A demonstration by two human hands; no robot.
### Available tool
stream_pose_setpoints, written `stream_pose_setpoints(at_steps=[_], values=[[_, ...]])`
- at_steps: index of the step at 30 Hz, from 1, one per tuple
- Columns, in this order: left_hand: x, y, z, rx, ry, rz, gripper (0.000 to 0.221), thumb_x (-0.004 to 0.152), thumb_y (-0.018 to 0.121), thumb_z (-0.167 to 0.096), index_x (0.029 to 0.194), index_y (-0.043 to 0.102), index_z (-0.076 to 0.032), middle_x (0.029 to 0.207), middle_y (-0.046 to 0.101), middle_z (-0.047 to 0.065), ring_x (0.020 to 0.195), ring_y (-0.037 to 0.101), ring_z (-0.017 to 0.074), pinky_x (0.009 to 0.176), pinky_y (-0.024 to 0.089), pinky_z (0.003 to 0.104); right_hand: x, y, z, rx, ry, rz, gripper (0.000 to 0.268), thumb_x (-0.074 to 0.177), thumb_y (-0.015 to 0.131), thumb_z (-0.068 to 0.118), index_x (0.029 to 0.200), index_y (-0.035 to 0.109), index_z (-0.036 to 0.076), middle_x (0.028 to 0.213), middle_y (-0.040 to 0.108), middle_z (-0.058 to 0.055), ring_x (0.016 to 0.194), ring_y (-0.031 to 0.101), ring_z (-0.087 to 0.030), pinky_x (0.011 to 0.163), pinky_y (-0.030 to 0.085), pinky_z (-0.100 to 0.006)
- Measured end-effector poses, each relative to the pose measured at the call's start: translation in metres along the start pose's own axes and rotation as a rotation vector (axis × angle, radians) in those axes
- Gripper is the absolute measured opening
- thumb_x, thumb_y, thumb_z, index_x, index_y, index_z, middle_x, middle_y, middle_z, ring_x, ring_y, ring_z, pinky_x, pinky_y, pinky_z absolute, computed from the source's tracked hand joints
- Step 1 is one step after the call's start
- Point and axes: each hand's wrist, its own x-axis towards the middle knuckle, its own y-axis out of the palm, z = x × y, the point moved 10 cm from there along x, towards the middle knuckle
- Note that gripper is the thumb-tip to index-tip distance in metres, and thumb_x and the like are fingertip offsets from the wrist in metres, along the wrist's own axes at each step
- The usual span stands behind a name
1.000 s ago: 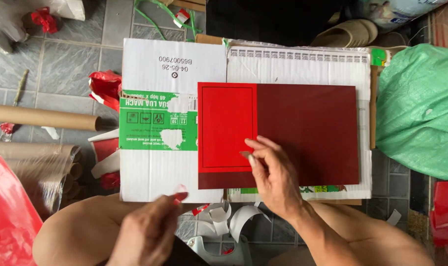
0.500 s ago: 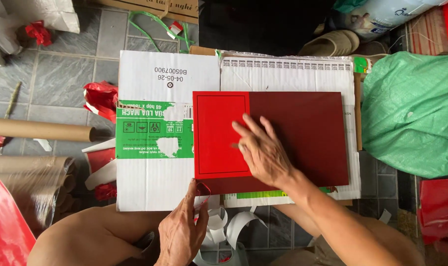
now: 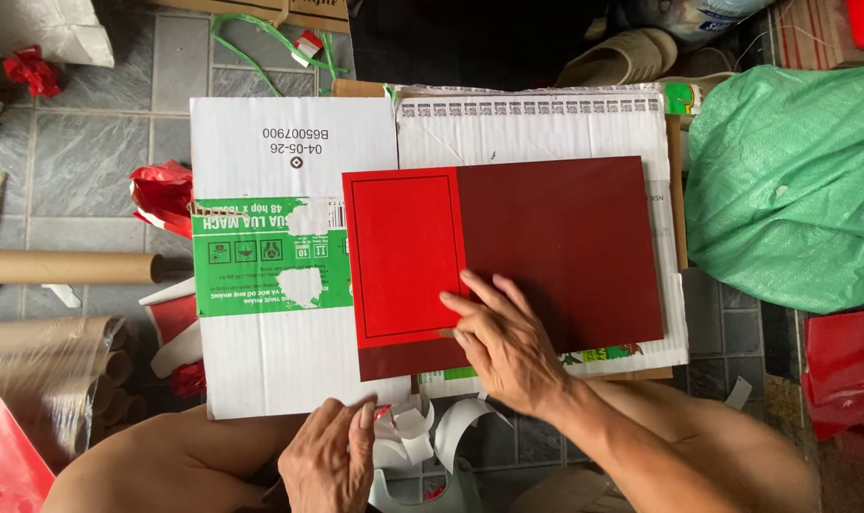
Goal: Using a sharp tool to remove excess vinyl from a memorial plate to reveal text.
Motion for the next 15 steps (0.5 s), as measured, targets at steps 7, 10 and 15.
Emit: stream_pose_setpoints(at_steps=[7,10,15], values=[[-0.001,0.015,-0.02,-0.107,-0.002,0.015,0.019,0.089,0.077,-0.017,0.089,0.06,-0.01,0.074,0.063,0.006,0.058,0.064,0.0209,0.053,0.052,0.038,-0.032,0.016,-0.028,0.491,0.679,-0.06,0.008,0.098,0.063,0.01,0.099,0.069,0.005,0.082,0.078,-0.009,0.065,0.067,-0.016,0.051,0.054,-0.03],[0.01,0.014,-0.027,-0.157,0.018,0.024,0.023,0.09,0.073,-0.01,0.104,0.056,-0.006,0.075,0.061,0.007,0.058,0.063,0.023,0.051,0.05,0.039,-0.016,0.039,-0.024,0.659,0.73,0.02,0.011,0.098,0.061,0.012,0.1,0.068,0.004,0.078,0.079,-0.007,0.059,0.07,-0.012,0.047,0.056,-0.026],[0.035,-0.009,-0.037,-0.005,0.145,0.0,0.065,0.081,0.066,-0.004,0.144,0.049,-0.006,0.077,0.061,0.007,0.064,0.064,0.0236,0.049,0.052,0.038,0.012,0.057,-0.009,0.715,0.738,0.124,0.014,0.1,0.062,0.016,0.097,0.065,0.003,0.073,0.078,-0.007,0.058,0.071,-0.011,0.049,0.056,-0.024]])
